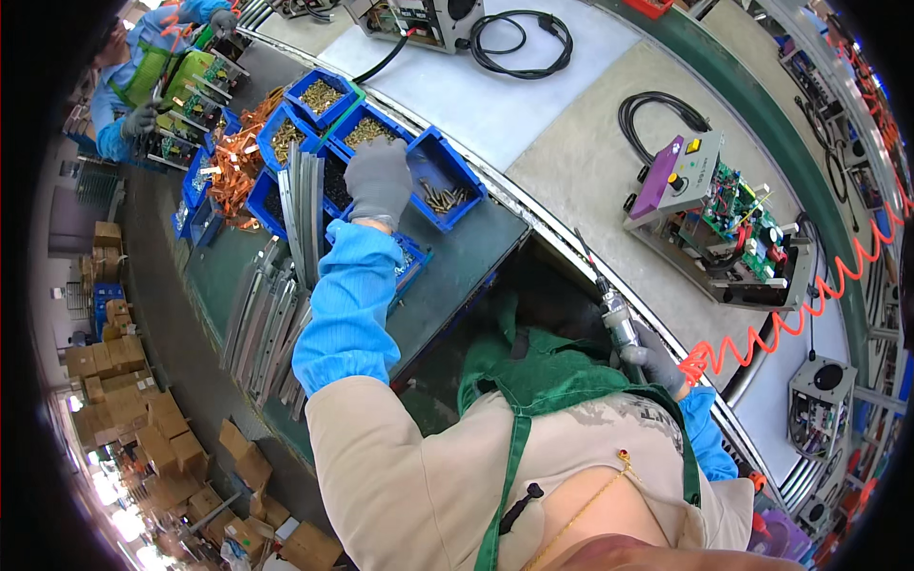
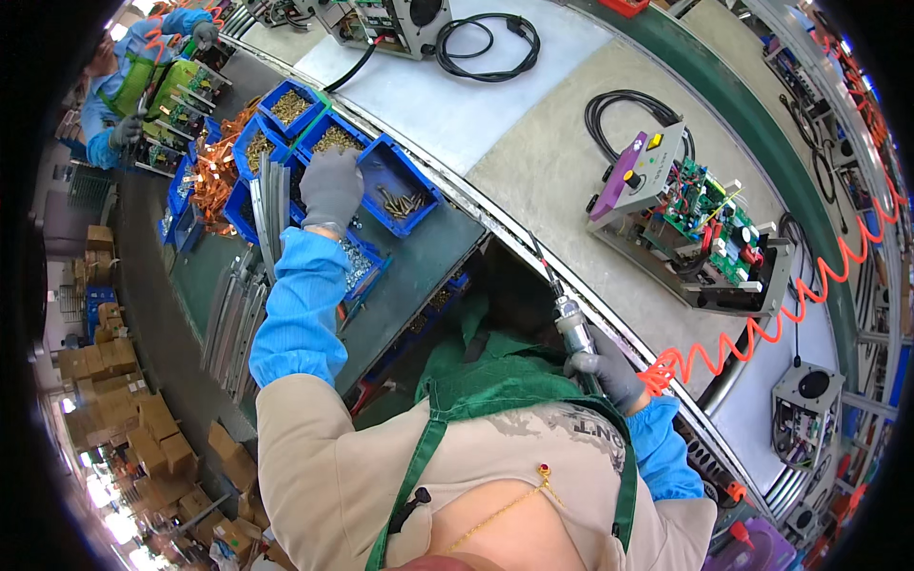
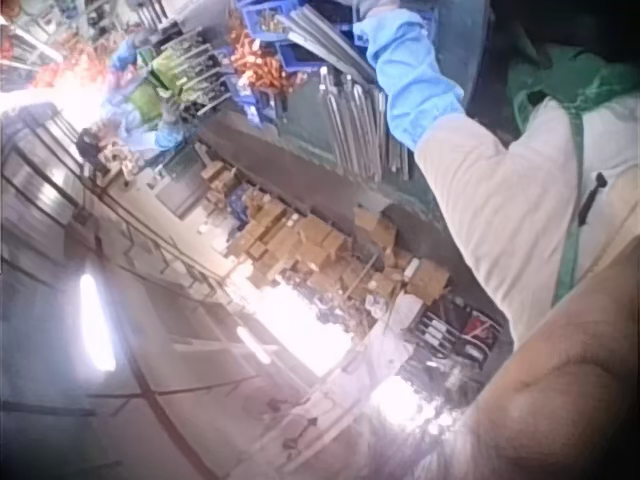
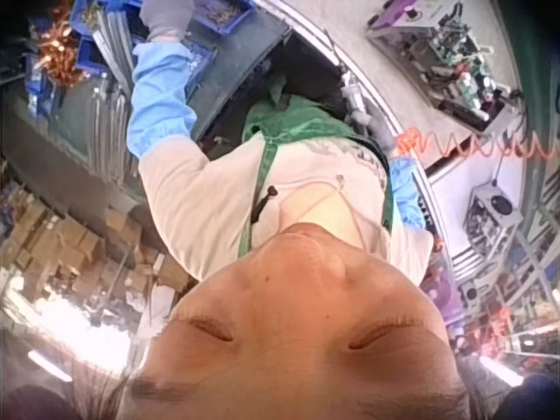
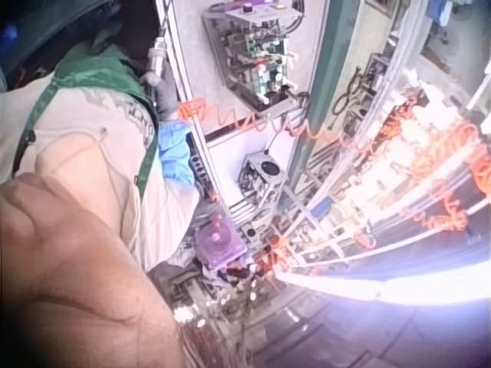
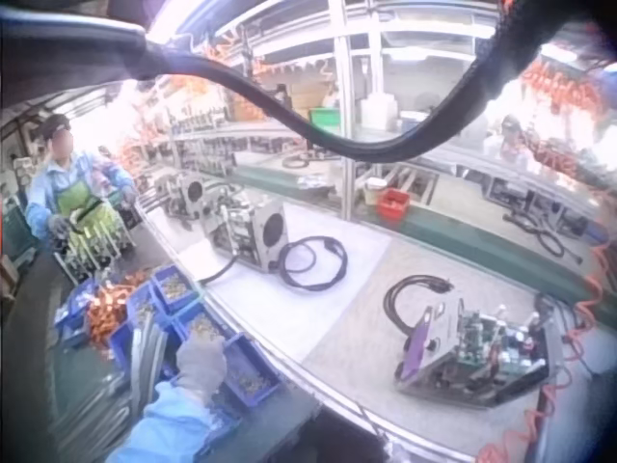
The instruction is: The person assembles and secures internal circuit board components within an electronic power supply housing by driving screws with an electric screwdriver.
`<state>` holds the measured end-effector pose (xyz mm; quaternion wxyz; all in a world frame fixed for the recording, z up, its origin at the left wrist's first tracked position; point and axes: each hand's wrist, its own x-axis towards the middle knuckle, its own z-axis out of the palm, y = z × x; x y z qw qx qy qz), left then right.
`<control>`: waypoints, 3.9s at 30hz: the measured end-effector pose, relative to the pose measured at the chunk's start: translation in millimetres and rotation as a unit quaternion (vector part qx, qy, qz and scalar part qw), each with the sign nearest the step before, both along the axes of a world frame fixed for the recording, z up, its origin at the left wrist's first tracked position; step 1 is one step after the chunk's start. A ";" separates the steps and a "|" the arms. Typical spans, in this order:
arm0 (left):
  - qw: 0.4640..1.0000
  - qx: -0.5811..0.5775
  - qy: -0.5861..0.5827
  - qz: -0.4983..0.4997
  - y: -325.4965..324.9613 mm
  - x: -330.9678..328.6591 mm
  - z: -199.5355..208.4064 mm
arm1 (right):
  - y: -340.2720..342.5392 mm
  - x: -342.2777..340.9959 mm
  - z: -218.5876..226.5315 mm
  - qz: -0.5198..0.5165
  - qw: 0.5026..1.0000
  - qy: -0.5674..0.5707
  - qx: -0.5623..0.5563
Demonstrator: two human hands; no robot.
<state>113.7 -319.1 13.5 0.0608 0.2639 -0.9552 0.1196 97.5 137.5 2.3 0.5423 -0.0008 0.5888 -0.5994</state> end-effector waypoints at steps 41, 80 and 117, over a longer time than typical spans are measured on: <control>0.983 0.112 -0.033 0.145 -8.5 -11.8 -28.7 | 18.5 4.5 -7.2 -0.026 1.000 -0.007 -0.007; 0.881 0.343 0.322 0.044 -34.1 23.5 -65.1 | -350.2 -37.1 -46.1 0.474 0.564 0.657 0.158; 0.885 0.316 0.333 0.080 -37.4 32.6 -47.2 | -352.5 -28.8 -48.1 0.422 0.640 0.620 0.168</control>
